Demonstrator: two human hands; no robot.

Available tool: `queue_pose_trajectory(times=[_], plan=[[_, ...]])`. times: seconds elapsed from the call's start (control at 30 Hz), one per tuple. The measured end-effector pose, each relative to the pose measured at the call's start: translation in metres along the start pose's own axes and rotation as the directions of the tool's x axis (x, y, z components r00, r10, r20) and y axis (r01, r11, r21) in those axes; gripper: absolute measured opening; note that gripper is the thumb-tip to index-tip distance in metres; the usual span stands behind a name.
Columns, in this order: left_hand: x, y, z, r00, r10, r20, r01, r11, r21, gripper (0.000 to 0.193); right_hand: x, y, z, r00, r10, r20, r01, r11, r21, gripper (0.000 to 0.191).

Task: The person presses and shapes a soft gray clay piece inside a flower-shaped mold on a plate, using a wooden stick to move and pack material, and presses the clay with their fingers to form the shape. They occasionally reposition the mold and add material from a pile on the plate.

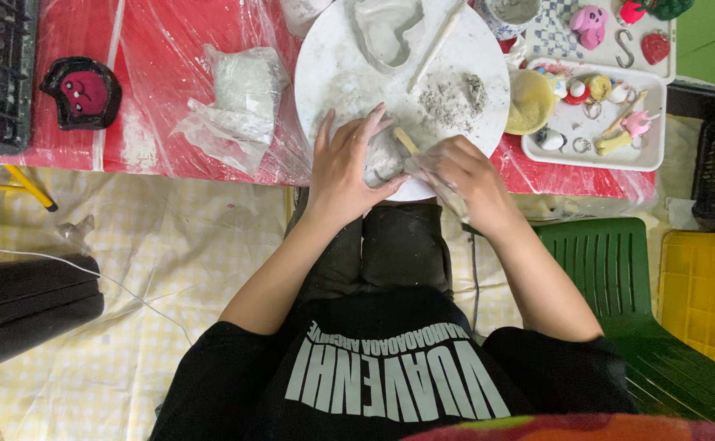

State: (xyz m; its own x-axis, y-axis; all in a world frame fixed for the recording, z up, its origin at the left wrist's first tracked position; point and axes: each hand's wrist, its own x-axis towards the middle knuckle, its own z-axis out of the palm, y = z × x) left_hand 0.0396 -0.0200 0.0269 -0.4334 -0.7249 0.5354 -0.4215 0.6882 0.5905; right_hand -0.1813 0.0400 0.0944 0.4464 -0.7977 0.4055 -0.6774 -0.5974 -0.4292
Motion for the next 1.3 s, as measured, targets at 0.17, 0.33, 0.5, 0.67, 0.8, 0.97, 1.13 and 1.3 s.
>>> queue_pose_trajectory(times=[0.17,0.33,0.5,0.67,0.8,0.97,1.13,1.3], plan=[[0.001,0.0,-0.002,0.999,-0.021,0.028,0.021,1.0,0.01,0.107,-0.004,0.006,-0.005,0.996,-0.084,0.043,0.083,0.996,0.032,0.023],[0.0,0.003,-0.004,1.0,0.003,0.015,-0.003,0.999,0.036,0.103,-0.006,0.02,-0.005,0.979,0.14,-0.149,-0.132,0.989,0.067,0.015],[0.0,0.005,-0.002,0.998,-0.056,0.017,0.056,0.998,0.025,0.097,-0.003,0.026,0.0,0.979,0.183,-0.091,-0.163,0.968,0.189,0.01],[-0.002,0.004,0.004,0.999,-0.045,-0.012,0.046,0.998,0.04,0.093,0.0,0.027,-0.008,0.967,0.236,-0.101,-0.201,0.942,0.27,0.005],[-0.005,0.003,0.009,0.999,0.004,-0.036,-0.001,0.995,0.097,0.084,-0.005,0.025,-0.002,0.964,0.242,-0.112,-0.211,0.949,0.234,0.006],[-0.005,0.004,0.006,1.0,0.007,-0.008,-0.007,0.998,0.061,0.08,-0.017,0.035,0.013,0.882,0.464,-0.088,-0.388,0.817,0.426,0.006],[0.004,0.012,-0.007,0.996,-0.043,-0.076,0.035,0.993,-0.112,0.064,-0.027,0.045,0.028,0.71,0.694,-0.12,-0.399,0.537,0.744,0.018],[0.019,0.025,-0.012,0.996,-0.027,-0.081,0.02,0.997,-0.081,0.039,-0.039,0.035,0.031,0.74,0.656,-0.146,-0.247,0.468,0.849,0.018]])
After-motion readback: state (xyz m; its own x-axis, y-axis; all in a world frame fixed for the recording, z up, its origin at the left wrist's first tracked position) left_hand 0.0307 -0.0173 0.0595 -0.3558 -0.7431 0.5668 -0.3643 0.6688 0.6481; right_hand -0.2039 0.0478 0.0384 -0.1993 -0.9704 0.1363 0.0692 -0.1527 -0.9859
